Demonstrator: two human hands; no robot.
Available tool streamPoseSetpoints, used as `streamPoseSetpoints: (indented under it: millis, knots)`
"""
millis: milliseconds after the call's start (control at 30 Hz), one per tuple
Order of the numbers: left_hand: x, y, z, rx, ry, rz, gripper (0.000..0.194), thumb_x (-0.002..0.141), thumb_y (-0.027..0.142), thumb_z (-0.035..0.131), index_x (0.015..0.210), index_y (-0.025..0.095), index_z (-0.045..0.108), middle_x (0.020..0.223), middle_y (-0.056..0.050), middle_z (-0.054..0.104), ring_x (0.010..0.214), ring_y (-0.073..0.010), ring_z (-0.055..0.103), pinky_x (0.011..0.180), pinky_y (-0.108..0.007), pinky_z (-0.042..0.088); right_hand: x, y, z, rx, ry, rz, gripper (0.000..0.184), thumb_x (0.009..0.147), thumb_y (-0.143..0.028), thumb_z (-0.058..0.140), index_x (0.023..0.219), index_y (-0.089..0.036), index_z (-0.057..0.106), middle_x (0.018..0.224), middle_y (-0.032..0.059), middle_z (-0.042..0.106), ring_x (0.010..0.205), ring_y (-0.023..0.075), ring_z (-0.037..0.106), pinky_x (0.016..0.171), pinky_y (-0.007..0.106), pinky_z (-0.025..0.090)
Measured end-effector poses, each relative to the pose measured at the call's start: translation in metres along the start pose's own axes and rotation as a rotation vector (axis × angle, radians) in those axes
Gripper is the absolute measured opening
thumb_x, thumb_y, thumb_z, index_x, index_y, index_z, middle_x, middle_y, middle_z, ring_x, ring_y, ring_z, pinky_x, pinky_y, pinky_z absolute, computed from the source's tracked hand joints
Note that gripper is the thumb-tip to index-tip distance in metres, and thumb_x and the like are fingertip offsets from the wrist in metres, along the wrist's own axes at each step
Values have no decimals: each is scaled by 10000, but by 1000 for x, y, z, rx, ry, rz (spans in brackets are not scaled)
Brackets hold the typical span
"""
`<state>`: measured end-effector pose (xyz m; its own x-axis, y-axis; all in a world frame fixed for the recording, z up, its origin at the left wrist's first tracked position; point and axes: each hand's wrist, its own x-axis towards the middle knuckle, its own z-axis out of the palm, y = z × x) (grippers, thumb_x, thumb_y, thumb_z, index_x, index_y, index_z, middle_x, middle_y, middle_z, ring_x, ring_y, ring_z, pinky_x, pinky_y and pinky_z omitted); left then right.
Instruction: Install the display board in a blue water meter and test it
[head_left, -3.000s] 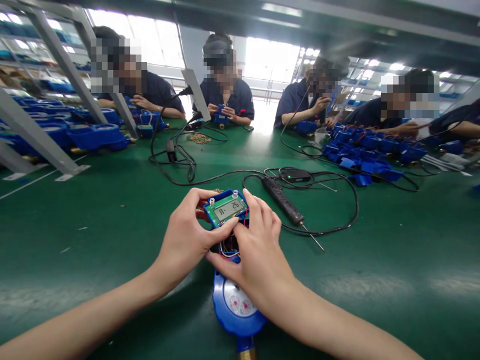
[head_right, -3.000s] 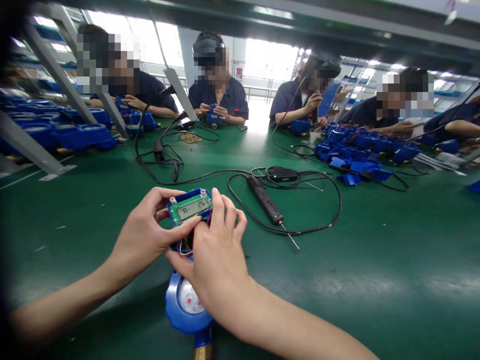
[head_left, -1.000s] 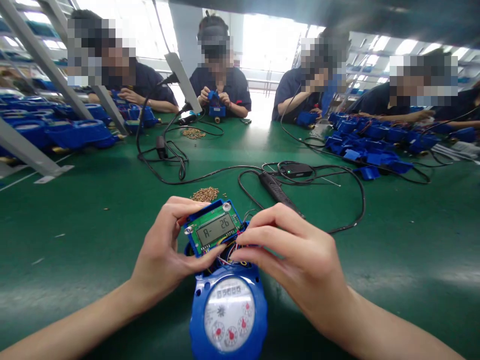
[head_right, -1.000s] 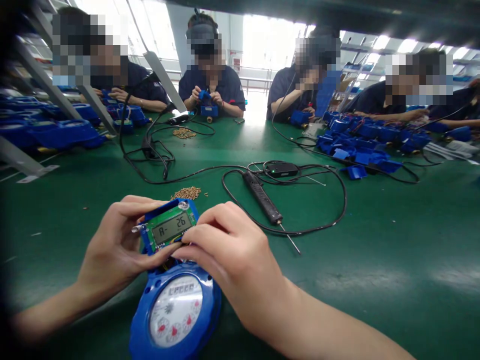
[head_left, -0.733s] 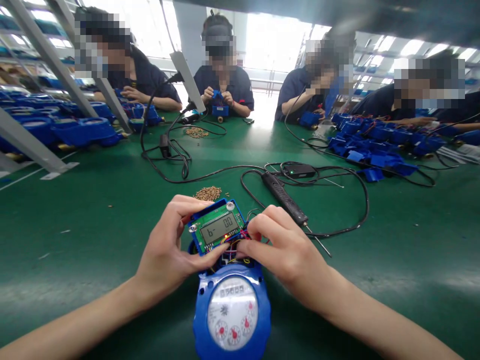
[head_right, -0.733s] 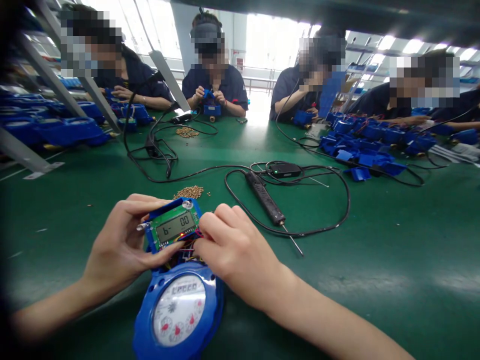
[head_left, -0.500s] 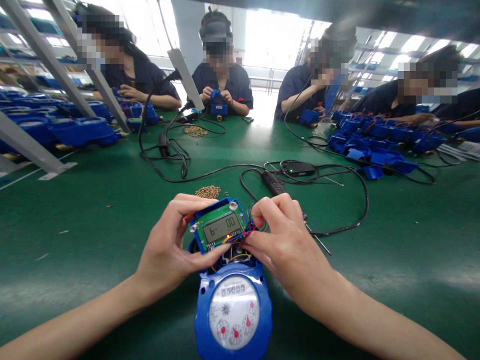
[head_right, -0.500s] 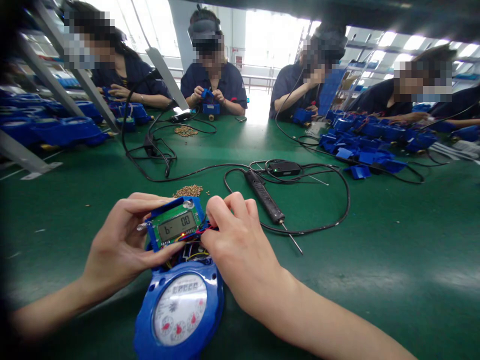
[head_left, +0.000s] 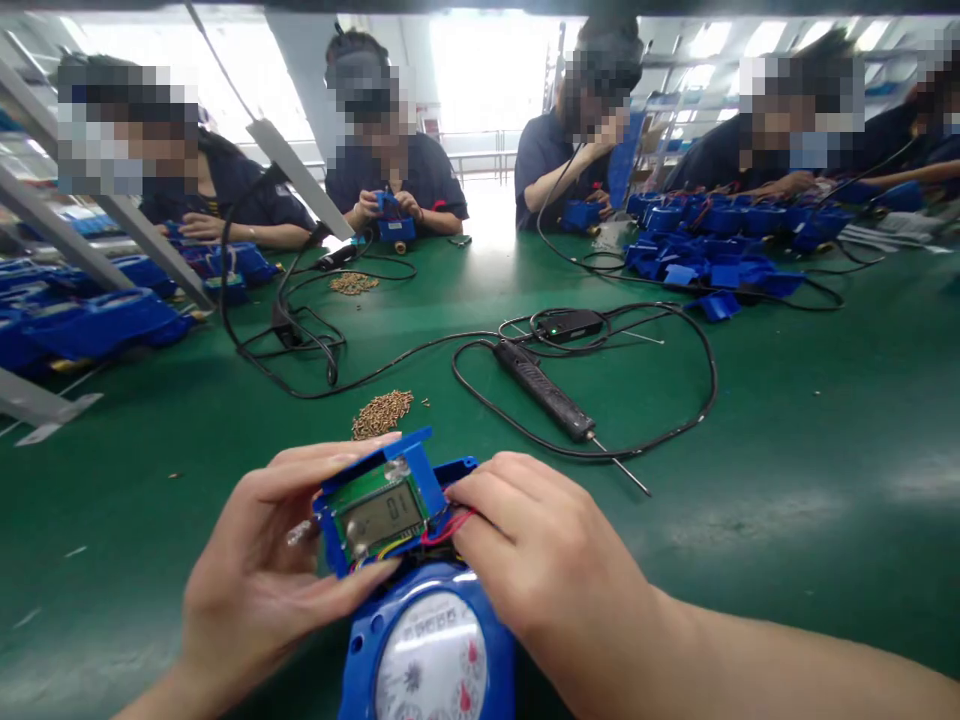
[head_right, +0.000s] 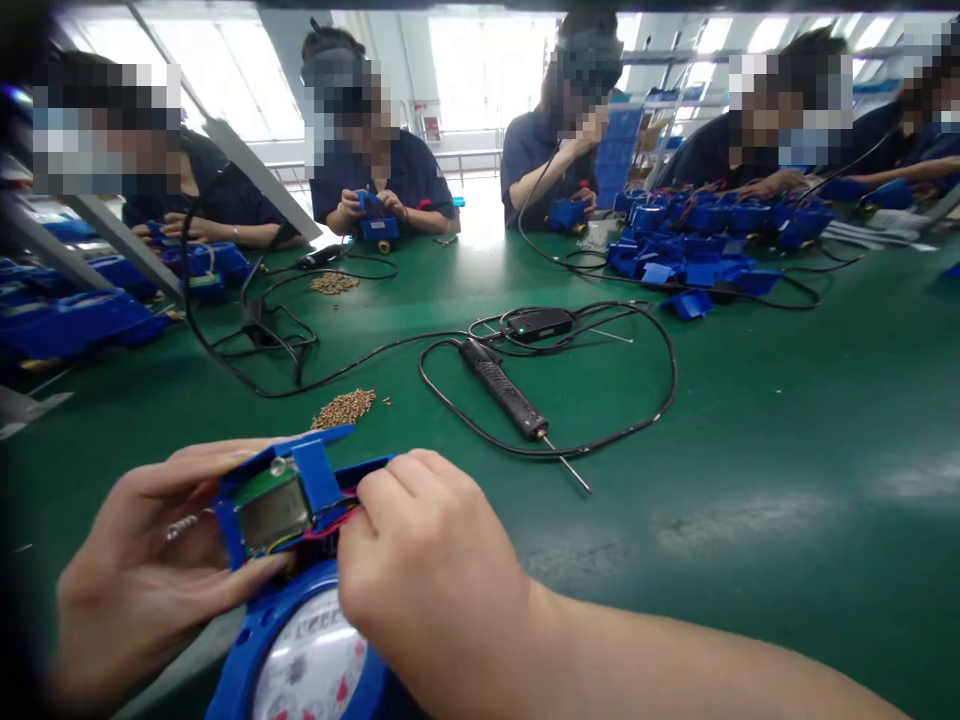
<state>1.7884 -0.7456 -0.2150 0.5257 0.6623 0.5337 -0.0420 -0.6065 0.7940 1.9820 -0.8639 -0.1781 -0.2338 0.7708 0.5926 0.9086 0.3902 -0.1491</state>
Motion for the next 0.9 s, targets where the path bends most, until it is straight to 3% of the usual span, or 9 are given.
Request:
streamPoseSetpoints:
  millis: [100, 200, 367, 500, 667, 733, 800, 900]
  knots:
    - [-4, -2, -3, -7, -28, -21, 623, 676, 124, 837, 1193, 381, 604, 1255, 6, 662, 1208, -286, 651, 1016, -437, 629, -7, -3, 15, 36, 206, 5, 294, 884, -49, 496, 639, -139, 632, 714, 110, 673, 630, 213, 580, 563, 366, 522]
    - [-8, -7, -3, 11, -37, -19, 641, 662, 208, 864, 1216, 380, 592, 1280, -9, 669, 1199, -337, 653, 992, -488, 637, -18, -4, 34, 130, 305, 60, 261, 862, -40, 458, 757, -109, 686, 761, 140, 712, 663, 218, 632, 627, 351, 596]
    - [-9, -11, 5, -38, -72, -31, 549, 707, 452, 846, 1194, 358, 611, 1169, -25, 690, 1145, -391, 669, 1052, -628, 571, -31, -2, 51, 110, 226, 50, 304, 837, -17, 486, 1014, -94, 721, 899, 158, 749, 802, 239, 704, 775, 322, 639]
    - [-6, -12, 6, -3, -183, -59, 593, 720, 424, 838, 1239, 325, 570, 1186, -47, 683, 1198, -388, 636, 1115, -608, 519, -27, 0, 48, 115, 202, 63, 207, 876, -105, 531, 951, -81, 722, 789, 155, 716, 697, 230, 683, 713, 312, 637]
    - [1, -11, 4, 33, -213, -73, 600, 711, 316, 824, 1251, 342, 561, 1256, -76, 663, 1276, -386, 606, 1071, -492, 559, -15, 0, 33, 114, 188, 75, 225, 863, -94, 516, 726, -132, 690, 628, 92, 635, 583, 198, 621, 653, 323, 628]
    - [6, -9, 4, 25, -246, -109, 574, 709, 272, 815, 1226, 362, 584, 1209, -58, 677, 1247, -348, 637, 994, -399, 606, -10, 3, 22, 85, 140, 11, 245, 834, -77, 530, 641, -146, 664, 627, 85, 641, 569, 206, 611, 762, 418, 641]
    - [10, -7, 5, 27, -259, -131, 555, 696, 241, 818, 1194, 373, 611, 1136, -33, 687, 1107, -281, 711, 890, -304, 636, -4, 8, 10, 76, -21, -44, 221, 816, -59, 573, 635, -144, 667, 674, 83, 672, 610, 223, 635, 868, 515, 616]
    - [14, -5, 6, 17, -247, -153, 530, 681, 214, 823, 1155, 355, 635, 1067, -16, 686, 962, -211, 722, 818, -245, 629, 1, 16, -11, 199, -301, -16, 97, 843, -77, 655, 816, -146, 718, 877, 69, 734, 831, 230, 699, 941, 438, 600]
